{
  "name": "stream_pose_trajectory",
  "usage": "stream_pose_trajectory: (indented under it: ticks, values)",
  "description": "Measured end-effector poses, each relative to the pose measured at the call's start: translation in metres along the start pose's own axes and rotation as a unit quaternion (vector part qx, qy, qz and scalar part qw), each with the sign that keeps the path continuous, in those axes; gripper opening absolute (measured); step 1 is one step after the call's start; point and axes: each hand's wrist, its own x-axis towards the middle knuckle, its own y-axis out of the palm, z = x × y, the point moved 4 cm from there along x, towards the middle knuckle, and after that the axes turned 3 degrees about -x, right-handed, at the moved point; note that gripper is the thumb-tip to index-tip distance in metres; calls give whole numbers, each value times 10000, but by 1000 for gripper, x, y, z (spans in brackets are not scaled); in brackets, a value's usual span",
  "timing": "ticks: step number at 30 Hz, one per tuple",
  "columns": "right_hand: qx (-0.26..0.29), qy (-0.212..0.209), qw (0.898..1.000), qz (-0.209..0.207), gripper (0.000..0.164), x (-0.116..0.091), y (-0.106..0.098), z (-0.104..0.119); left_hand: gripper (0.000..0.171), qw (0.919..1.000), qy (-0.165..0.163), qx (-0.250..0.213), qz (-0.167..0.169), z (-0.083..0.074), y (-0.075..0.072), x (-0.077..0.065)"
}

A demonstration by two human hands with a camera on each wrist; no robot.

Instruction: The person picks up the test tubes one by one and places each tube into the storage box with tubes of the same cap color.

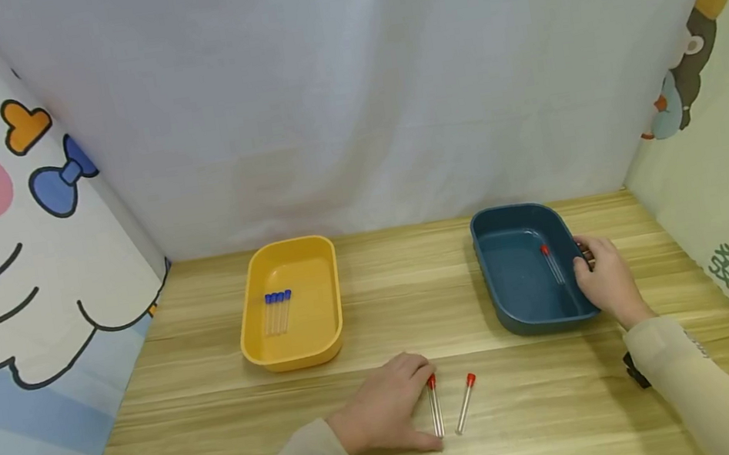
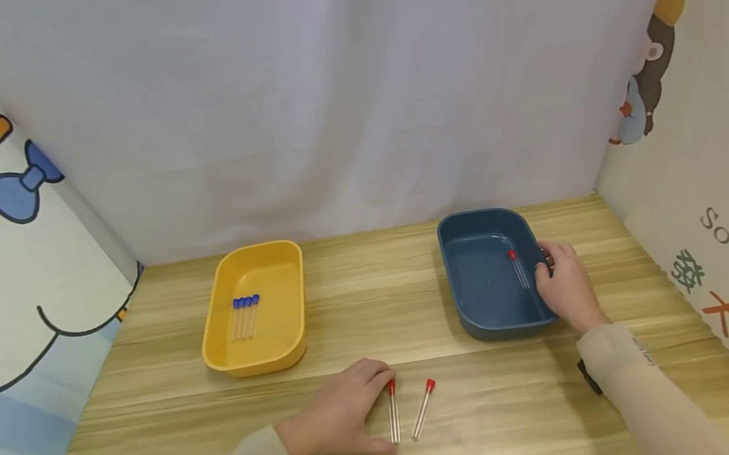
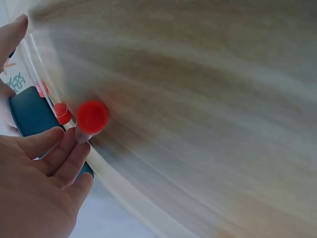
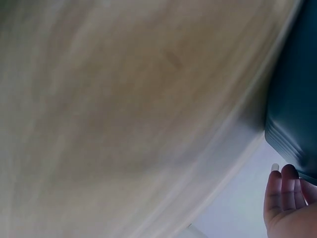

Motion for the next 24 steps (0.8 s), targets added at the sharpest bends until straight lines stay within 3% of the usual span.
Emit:
stream_pose_trajectory:
  ticks: [15,24]
  values:
    - [-84,3,9999,-66,43,-1,1,0,84,9997,75,101,-229,-2,1,5]
    - [-128,46,9999,28,45,-1,2,-1,88,9981,-60,42,-620,0,-15,12]
